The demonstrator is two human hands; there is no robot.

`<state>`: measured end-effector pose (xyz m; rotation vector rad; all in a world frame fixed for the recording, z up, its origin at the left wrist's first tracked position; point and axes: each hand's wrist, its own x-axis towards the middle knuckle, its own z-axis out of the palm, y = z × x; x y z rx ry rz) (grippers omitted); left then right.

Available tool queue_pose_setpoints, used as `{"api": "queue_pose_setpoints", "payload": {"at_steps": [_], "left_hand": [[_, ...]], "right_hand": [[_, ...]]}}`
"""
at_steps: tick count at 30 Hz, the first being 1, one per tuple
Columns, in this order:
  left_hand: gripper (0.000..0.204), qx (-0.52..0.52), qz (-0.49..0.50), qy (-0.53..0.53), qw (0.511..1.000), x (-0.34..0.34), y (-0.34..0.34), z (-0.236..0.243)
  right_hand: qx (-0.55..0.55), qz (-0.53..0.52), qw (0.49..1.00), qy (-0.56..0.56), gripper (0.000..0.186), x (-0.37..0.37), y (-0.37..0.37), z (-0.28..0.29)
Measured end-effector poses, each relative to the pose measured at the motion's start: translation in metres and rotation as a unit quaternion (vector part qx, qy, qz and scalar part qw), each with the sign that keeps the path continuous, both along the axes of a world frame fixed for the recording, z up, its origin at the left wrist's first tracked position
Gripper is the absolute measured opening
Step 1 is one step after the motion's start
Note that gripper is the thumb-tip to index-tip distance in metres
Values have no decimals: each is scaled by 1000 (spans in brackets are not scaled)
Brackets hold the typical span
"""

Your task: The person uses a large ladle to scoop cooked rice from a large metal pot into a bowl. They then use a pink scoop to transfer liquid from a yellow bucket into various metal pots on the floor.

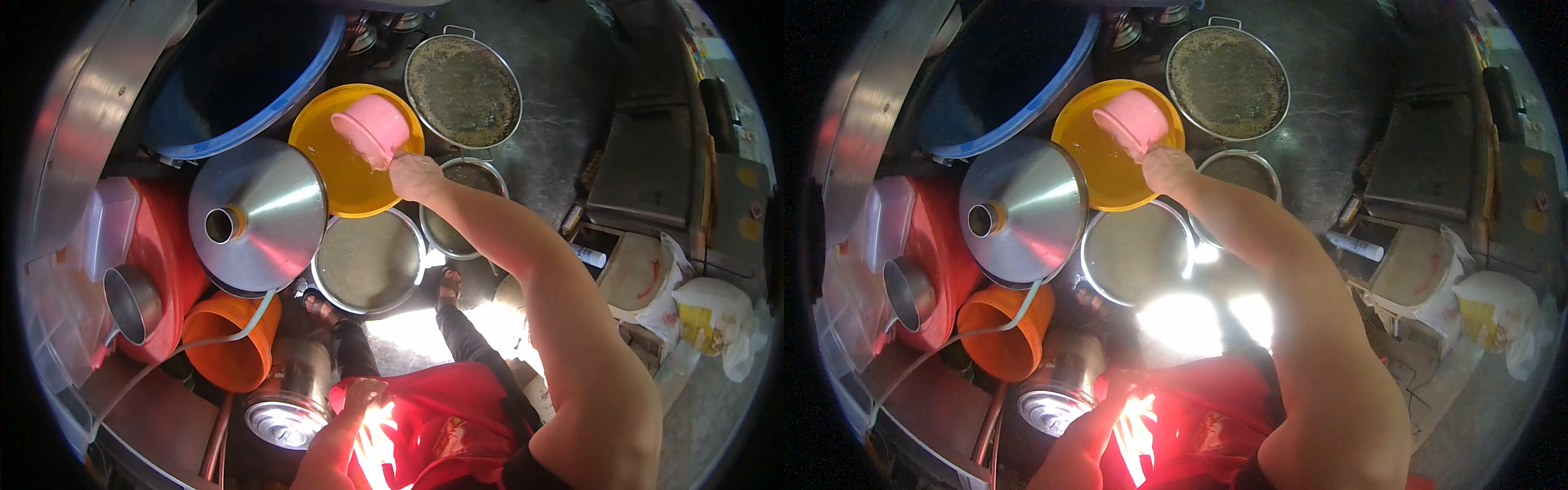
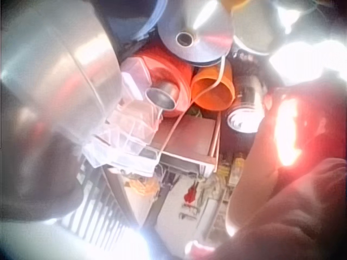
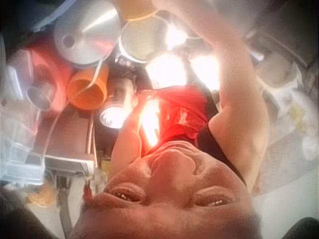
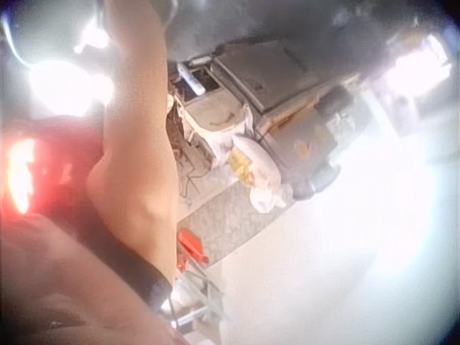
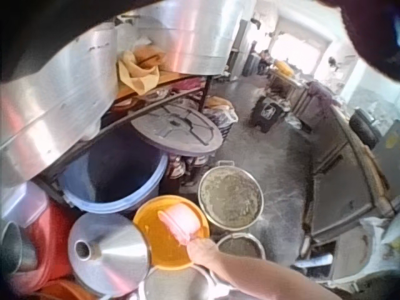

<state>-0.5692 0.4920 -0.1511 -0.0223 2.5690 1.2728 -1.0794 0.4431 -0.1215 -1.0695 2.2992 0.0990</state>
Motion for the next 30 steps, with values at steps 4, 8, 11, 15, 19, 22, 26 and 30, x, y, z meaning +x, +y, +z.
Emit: {"api": "queue_pose_setpoints", "payload": {"at_steps": [4,8,11,15,19,22,26,30], "left_hand": [[33,-30,84,144,986,10,2,-9],[35,24,100,81,991,26,8,-18],[36,33,25,-59,997,20,-4,-7],[39,24,-38,-156,987,-6,-24,21],[41,33,-102,-254,961,-5,-25,21],[41,70,-82,-225,968,-12,-40,29],[40,97,-69,-236,964,-6,-39,23],[40,96,-5,-171,981,6,-32,21]], "right_hand": [[-6,-65,998,13,27,0,-15,-61],[25,-50,998,-27,30,7,-39,-74],[42,-77,995,-40,31,8,-45,-124],[23,-115,991,-65,35,12,-63,-136],[-2,-252,955,-157,37,19,-82,-112],[-79,-436,870,-213,24,18,-66,-140],[-177,-565,735,-331,17,25,-52,-159],[-251,-605,662,-365,17,39,-47,-143]]}}
